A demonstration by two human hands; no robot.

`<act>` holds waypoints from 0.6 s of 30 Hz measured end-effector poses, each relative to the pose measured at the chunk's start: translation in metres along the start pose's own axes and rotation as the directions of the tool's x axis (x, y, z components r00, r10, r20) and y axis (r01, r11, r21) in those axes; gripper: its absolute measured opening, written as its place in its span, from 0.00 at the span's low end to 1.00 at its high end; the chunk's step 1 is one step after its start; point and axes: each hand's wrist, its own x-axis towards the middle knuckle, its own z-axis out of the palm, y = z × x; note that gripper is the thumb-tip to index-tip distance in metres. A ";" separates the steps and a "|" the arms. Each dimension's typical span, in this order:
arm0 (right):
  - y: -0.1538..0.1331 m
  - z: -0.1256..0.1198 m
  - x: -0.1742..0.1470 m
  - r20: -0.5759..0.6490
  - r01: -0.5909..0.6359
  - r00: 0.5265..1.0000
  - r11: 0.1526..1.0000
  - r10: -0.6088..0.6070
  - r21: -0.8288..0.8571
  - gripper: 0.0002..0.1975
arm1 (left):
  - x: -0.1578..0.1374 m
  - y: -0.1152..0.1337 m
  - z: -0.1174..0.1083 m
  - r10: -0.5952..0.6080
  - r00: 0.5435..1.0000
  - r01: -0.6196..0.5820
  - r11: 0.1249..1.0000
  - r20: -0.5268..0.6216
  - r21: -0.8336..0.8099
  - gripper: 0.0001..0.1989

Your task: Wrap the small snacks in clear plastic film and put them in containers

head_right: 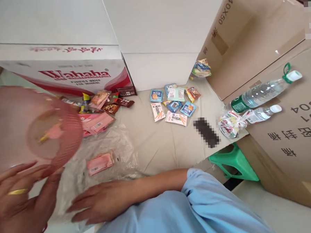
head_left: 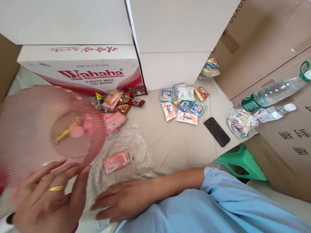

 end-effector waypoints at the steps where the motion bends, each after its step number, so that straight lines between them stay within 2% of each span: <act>1: 0.001 -0.009 -0.014 0.018 0.056 0.998 0.993 -0.058 0.108 0.17 | 0.010 0.015 0.004 0.031 0.999 -0.031 0.999 -0.039 0.010 0.05; 2: 0.003 -0.018 -0.033 0.048 0.071 0.995 0.969 -0.085 0.238 0.16 | 0.019 0.029 0.009 0.105 0.988 -0.106 0.994 -0.113 -0.011 0.03; 3: 0.006 -0.028 -0.055 0.088 0.025 0.994 0.932 -0.061 0.362 0.16 | 0.025 0.043 0.017 0.177 0.982 -0.181 0.982 -0.071 -0.048 0.03; 5: 0.011 -0.050 -0.110 0.110 -0.221 0.975 0.836 0.192 0.502 0.15 | 0.033 0.069 0.035 0.275 0.961 -0.275 0.950 -0.021 -0.146 0.04; 6: 0.012 -0.062 -0.142 0.094 -0.337 0.935 0.773 0.342 0.537 0.14 | 0.033 0.080 0.045 0.297 0.955 -0.291 0.934 -0.002 -0.209 0.06; 7: 0.011 -0.075 -0.175 0.087 -0.444 0.872 0.703 0.482 0.556 0.15 | 0.033 0.091 0.055 0.327 0.945 -0.310 0.909 0.017 -0.280 0.07; 9: 0.005 -0.099 -0.242 0.160 -0.616 0.740 0.564 0.653 0.550 0.16 | 0.029 0.110 0.074 0.401 0.915 -0.347 0.843 0.050 -0.411 0.07; 10: 0.000 -0.110 -0.274 0.187 -0.708 0.648 0.493 0.739 0.507 0.15 | 0.027 0.118 0.083 0.442 0.895 -0.369 0.807 0.059 -0.461 0.07; 11: -0.005 -0.119 -0.303 0.181 -0.809 0.508 0.394 0.842 0.437 0.13 | 0.024 0.125 0.091 0.485 0.872 -0.394 0.772 0.062 -0.498 0.07; 13: -0.010 -0.132 -0.347 0.062 -0.942 0.173 0.146 0.983 0.301 0.12 | 0.018 0.135 0.104 0.568 0.820 -0.452 0.714 0.066 -0.535 0.08; 14: -0.010 -0.136 -0.359 -0.033 -0.958 0.058 0.065 0.998 0.279 0.12 | 0.015 0.138 0.109 0.609 0.789 -0.481 0.690 0.076 -0.540 0.07; 15: -0.006 -0.138 -0.365 -0.125 -0.961 -0.009 0.026 0.992 0.275 0.12 | 0.011 0.141 0.114 0.645 0.759 -0.506 0.672 0.092 -0.540 0.07; 16: 0.001 -0.139 -0.365 -0.203 -0.960 -0.025 0.033 0.979 0.278 0.13 | 0.007 0.142 0.117 0.672 0.732 -0.524 0.660 0.110 -0.538 0.07; 17: 0.012 -0.139 -0.359 -0.262 -0.958 0.003 0.078 0.965 0.277 0.14 | 0.003 0.143 0.119 0.690 0.711 -0.535 0.655 0.133 -0.534 0.08; 18: 0.025 -0.138 -0.349 -0.301 -0.956 0.057 0.138 0.952 0.258 0.15 | -0.002 0.144 0.120 0.700 0.697 -0.539 0.654 0.154 -0.531 0.08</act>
